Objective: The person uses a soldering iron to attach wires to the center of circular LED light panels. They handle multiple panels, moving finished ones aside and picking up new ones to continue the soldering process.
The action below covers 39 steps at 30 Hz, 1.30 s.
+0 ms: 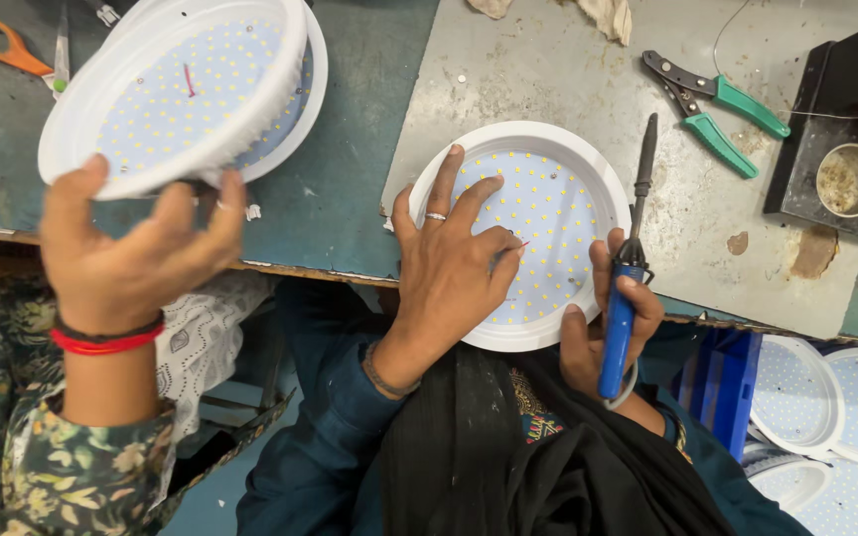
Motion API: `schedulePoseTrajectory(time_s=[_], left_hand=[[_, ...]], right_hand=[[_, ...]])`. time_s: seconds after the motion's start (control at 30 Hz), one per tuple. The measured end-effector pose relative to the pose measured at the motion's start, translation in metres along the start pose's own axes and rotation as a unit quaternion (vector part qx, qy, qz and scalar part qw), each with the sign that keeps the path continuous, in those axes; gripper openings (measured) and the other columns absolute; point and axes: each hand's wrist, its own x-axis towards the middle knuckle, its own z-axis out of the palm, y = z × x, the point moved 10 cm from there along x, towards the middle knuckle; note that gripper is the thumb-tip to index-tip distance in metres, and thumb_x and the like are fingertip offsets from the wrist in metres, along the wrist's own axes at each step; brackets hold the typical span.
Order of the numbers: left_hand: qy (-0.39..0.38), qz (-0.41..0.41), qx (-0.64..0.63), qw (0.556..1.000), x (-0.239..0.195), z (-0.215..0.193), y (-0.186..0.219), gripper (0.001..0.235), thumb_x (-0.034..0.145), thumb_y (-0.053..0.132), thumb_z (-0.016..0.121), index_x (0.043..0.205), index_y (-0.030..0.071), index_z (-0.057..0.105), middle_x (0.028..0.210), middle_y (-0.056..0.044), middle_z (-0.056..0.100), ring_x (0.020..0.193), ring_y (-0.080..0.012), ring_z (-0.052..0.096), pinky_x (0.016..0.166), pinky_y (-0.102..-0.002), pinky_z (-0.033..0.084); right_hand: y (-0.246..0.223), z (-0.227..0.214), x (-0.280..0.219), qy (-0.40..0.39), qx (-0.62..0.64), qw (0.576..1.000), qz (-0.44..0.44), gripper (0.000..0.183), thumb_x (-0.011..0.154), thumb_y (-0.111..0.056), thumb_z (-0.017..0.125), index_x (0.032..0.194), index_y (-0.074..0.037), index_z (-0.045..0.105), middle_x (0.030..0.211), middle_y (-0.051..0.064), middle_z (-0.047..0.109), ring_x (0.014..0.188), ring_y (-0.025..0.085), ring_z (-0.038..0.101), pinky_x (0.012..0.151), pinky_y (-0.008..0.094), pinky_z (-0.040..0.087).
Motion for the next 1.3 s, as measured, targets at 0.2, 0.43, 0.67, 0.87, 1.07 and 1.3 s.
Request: schedulePoseTrajectory(time_s=[0.2, 0.43, 0.67, 0.87, 1.07, 1.3], left_hand=[[0.007, -0.015, -0.004, 1.0, 0.002, -0.002, -0.003, 0.011, 0.082, 0.022, 0.076, 0.081, 0.011, 0.08, 0.139, -0.01, 0.061, 0.151, -0.0361, 0.031, 0.114, -0.062, 0.02], [-0.002, -0.031, 0.011, 0.999, 0.004, 0.001, -0.006, 0.01, 0.079, 0.018, 0.074, 0.076, 0.01, 0.078, 0.14, -0.011, 0.061, 0.152, -0.0402, 0.027, 0.114, -0.062, 0.019], [0.0, -0.016, 0.001, 1.0, 0.002, -0.003, -0.004, 0.013, 0.082, 0.024, 0.076, 0.081, 0.012, 0.08, 0.143, -0.013, 0.057, 0.153, -0.0419, 0.023, 0.116, -0.063, 0.017], [-0.009, -0.033, 0.004, 0.999, 0.003, 0.001, -0.007, 0.013, 0.082, 0.022, 0.073, 0.076, 0.01, 0.075, 0.143, -0.013, 0.059, 0.152, -0.0417, 0.025, 0.111, -0.061, 0.019], [0.002, -0.033, 0.018, 0.999, 0.001, 0.002, -0.006, 0.014, 0.084, 0.02, 0.07, 0.075, 0.009, 0.073, 0.143, -0.013, 0.059, 0.153, -0.0403, 0.026, 0.113, -0.062, 0.019], [0.013, -0.027, 0.036, 0.999, -0.001, 0.003, -0.005, 0.015, 0.084, 0.02, 0.069, 0.076, 0.008, 0.072, 0.144, -0.012, 0.058, 0.153, -0.0393, 0.027, 0.113, -0.062, 0.02]], right_hand=[[-0.004, -0.011, 0.003, 0.026, 0.004, 1.0, 0.01, 0.072, 0.092, 0.018, 0.051, 0.148, -0.019, 0.025, 0.171, 0.03, 0.026, 0.159, 0.034, 0.029, 0.135, 0.046, 0.022], [-0.013, -0.031, 0.013, 0.035, -0.047, 0.997, -0.048, 0.071, 0.091, 0.016, 0.054, 0.146, -0.02, 0.026, 0.166, 0.027, 0.034, 0.158, 0.032, 0.035, 0.132, 0.045, 0.029], [-0.02, -0.047, 0.022, 0.038, -0.081, 0.995, -0.053, 0.071, 0.093, 0.015, 0.052, 0.147, -0.022, 0.025, 0.162, 0.02, 0.043, 0.158, 0.029, 0.038, 0.116, 0.04, 0.039], [-0.017, -0.052, 0.022, 0.036, -0.061, 0.995, -0.064, 0.065, 0.102, 0.011, 0.054, 0.151, -0.02, 0.026, 0.161, 0.022, 0.045, 0.156, 0.028, 0.042, 0.113, 0.038, 0.042], [-0.008, -0.076, 0.016, 0.068, -0.052, 0.992, -0.095, 0.049, 0.107, -0.019, 0.058, 0.151, -0.006, 0.042, 0.122, 0.026, 0.065, 0.1, 0.031, 0.073, 0.082, 0.035, 0.059], [-0.005, -0.117, 0.027, 0.148, 0.071, 0.984, -0.067, 0.032, 0.107, -0.018, 0.068, 0.125, 0.004, 0.054, 0.102, 0.021, 0.066, 0.063, 0.021, 0.062, 0.056, 0.028, 0.054]])
